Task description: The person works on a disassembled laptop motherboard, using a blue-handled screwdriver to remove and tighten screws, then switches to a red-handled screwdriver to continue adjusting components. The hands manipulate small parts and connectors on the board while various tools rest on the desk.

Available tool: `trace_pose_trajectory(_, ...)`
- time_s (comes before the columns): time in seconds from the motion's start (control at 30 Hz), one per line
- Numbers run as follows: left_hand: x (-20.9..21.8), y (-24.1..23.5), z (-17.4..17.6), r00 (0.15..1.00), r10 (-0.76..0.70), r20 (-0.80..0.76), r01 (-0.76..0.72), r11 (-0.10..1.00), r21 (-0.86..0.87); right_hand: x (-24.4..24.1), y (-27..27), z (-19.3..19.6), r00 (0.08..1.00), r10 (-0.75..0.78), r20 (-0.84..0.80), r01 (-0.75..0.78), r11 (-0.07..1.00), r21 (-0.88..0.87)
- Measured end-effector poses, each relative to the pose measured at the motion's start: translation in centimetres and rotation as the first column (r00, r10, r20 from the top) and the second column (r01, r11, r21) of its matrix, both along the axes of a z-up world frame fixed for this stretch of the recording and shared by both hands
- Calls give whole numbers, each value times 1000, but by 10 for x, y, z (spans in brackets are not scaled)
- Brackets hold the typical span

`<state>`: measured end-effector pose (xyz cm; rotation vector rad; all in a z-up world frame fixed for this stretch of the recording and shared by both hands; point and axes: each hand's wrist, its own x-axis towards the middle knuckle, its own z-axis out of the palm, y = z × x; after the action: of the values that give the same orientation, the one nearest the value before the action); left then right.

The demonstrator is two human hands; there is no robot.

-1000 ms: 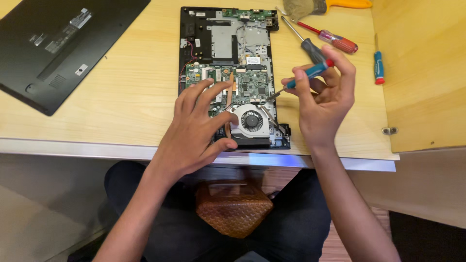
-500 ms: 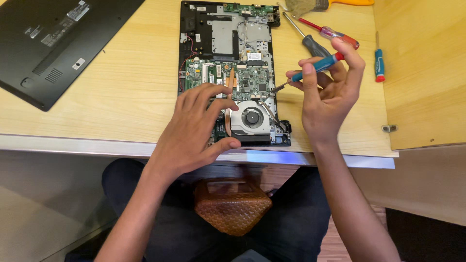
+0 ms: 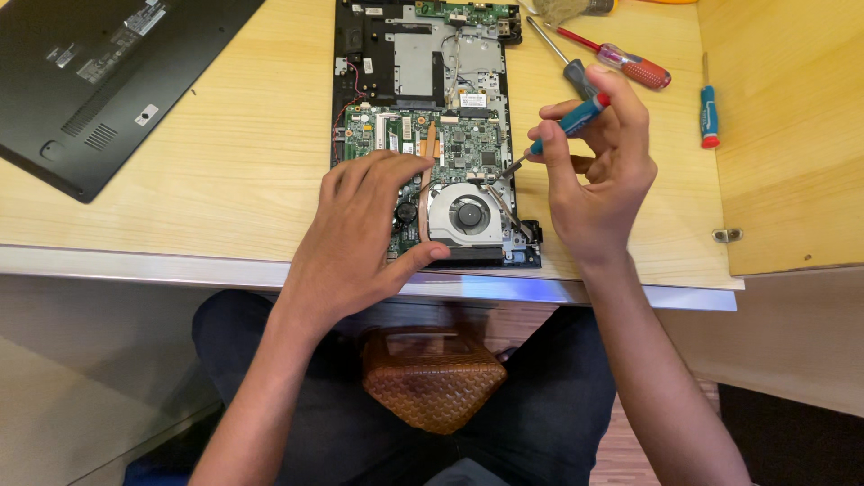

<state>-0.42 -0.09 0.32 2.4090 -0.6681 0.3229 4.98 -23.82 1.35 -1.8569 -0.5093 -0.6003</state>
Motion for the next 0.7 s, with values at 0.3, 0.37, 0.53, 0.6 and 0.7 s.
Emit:
trace_pose_trajectory(0.3,5,-5,6,999,42,-2,-42,981,-191,4,0,42,983,38,-180,-90,953,-288)
trace_pose_trajectory(0.37,13,-21,5,998,53,-20,-56,986,-157,2,2,42,989,49,-139,-89,951,-297)
trace_pose_trajectory(0.53,39,-64,17,999,-2,-52,-7,984,-176,-3,2,53,996,-12,-87,-19,940,-340)
trace_pose_trajectory(0.6,48,-78,21,1000,12,-14,-16,947,-320,-6,-2,58,998,56,20,-46,936,-350)
trace_pose_trajectory(0.7,60,-83,24,993,-104,-59,66,890,-452,-6,-10,62,992,123,34,-98,905,-414)
